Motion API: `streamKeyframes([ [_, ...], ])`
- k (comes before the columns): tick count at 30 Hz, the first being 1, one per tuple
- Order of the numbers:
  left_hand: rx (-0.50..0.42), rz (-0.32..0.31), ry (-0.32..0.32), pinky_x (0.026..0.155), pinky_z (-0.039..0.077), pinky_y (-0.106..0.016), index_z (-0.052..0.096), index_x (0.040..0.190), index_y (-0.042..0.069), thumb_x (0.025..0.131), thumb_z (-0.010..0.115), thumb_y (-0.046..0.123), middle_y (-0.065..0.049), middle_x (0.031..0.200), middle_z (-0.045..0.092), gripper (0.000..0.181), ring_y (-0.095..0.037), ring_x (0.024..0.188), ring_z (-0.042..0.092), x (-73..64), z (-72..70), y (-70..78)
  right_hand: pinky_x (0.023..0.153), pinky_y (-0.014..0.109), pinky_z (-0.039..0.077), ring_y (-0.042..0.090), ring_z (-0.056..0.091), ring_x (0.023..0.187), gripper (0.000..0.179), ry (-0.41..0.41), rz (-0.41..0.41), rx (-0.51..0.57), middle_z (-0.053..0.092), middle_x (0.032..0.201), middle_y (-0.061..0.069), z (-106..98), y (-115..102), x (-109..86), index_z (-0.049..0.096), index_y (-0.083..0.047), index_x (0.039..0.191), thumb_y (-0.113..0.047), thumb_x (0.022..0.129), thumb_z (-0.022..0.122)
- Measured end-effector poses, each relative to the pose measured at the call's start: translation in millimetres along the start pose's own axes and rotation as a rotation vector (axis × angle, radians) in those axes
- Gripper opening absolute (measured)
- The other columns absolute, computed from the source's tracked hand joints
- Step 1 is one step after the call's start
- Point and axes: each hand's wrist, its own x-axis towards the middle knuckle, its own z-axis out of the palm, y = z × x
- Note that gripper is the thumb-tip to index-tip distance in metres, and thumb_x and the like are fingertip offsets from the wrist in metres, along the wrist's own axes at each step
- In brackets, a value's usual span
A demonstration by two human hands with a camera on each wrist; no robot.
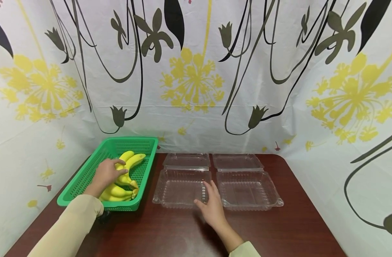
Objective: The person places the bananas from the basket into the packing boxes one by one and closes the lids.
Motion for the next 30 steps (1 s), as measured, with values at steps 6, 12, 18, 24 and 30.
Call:
streamKeyframes([
  [6,0.008,-0.005,0.120,0.073,0.045,-0.054,0.070,0.113,0.007,0.087,0.073,0.020,-0.023,0.105,0.062,0.029,-0.044,0.102,0.054,0.3,-2.7,4.1,0.100,0.065,0.032,0.049,0.034,0.132,0.070,-0.004,-0.004,-0.020,0.030,0.150,0.028,-0.7,11.0,3.0,0.046,-0.003,0.141,-0.014,0.081,0.079],
  [12,-0.022,-0.001,0.169,0.061,0.044,-0.043,0.071,0.115,0.007,0.089,0.071,0.016,-0.023,0.109,0.064,0.027,-0.037,0.087,0.057,0.3,-11.5,14.6,0.104,0.062,0.030,0.046,0.035,0.133,0.071,-0.003,-0.007,-0.021,0.035,0.148,0.027,-0.4,17.5,4.1,0.044,-0.001,0.143,-0.016,0.082,0.078],
  [18,-0.033,-0.008,0.247,0.042,0.033,-0.031,0.072,0.114,0.007,0.089,0.067,0.013,-0.021,0.103,0.066,0.026,-0.018,0.048,0.039,0.9,-20.0,24.1,0.106,0.058,0.030,0.042,0.037,0.134,0.073,0.001,0.013,0.005,0.041,0.147,0.023,-0.4,19.3,2.0,0.042,-0.001,0.144,-0.018,0.083,0.077],
  [24,-0.063,0.000,0.333,0.041,0.030,-0.030,0.073,0.112,0.008,0.088,0.064,0.012,-0.018,0.097,0.066,0.026,-0.016,0.044,0.035,-1.2,-26.6,28.7,0.103,0.059,0.033,0.044,0.041,0.130,0.076,0.011,0.059,0.015,0.044,0.145,0.023,-1.4,18.2,0.0,0.041,-0.004,0.146,-0.021,0.082,0.078],
  [30,-0.121,0.025,0.402,0.041,0.031,-0.030,0.075,0.109,0.010,0.087,0.065,0.010,-0.014,0.091,0.065,0.024,-0.018,0.045,0.038,-3.4,-34.3,35.6,0.099,0.061,0.037,0.045,0.043,0.127,0.077,-0.004,0.087,0.021,0.044,0.144,0.025,-2.1,19.5,-1.6,0.039,-0.007,0.148,-0.023,0.083,0.077],
])
